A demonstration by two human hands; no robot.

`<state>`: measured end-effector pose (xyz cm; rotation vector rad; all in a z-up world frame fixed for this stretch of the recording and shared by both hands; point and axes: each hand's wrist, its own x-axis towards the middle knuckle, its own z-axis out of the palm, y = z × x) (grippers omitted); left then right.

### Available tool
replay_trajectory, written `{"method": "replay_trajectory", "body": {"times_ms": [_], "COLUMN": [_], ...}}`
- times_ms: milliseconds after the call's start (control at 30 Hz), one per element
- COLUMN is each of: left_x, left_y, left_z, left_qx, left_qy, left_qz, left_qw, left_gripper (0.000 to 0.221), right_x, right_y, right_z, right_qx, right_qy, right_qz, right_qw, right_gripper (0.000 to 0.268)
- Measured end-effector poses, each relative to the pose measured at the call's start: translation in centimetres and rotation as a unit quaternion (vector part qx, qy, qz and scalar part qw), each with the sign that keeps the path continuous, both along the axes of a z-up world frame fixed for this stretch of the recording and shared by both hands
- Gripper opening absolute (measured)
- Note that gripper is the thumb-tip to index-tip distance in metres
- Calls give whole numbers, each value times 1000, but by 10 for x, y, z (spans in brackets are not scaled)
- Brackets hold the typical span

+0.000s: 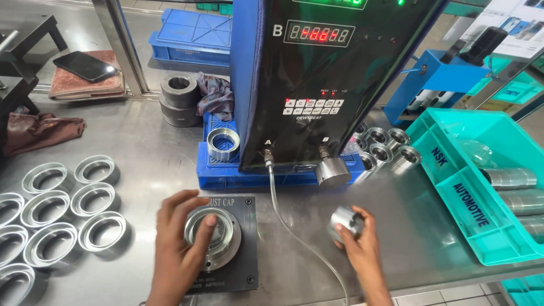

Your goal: Operating a digital measurement machine to check the dimensions of circular metal parts and sorting them.

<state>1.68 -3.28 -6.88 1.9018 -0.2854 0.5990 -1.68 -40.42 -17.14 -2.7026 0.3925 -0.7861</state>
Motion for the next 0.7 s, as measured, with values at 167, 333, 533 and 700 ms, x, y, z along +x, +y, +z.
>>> {"method": "replay_trajectory", "body": {"times_ms": [167,333,533,700], "left_x": [3,3,5,3], "left_y": [2,3,0,1], "left_z": [-8,-9,-13,-10], "left_qx": [67,84,90,87], "left_qy": [67,51,47,47], "left_qz": [-46,-38,-38,-32], "left_qw": [994,994,994,995], "left_gripper": [36,36,38,38], "right_x": [39,54,66,69], "right_y": [49,61,59,53], "right_z": [44,58,68,80], "right_qx": [456,421,606,717], "right_qy": [-156,-207,-187,-96], "right_qz": [132,116,152,81], "right_qw": [866,875,758,686], "right_gripper": [77,73,75,75]}}
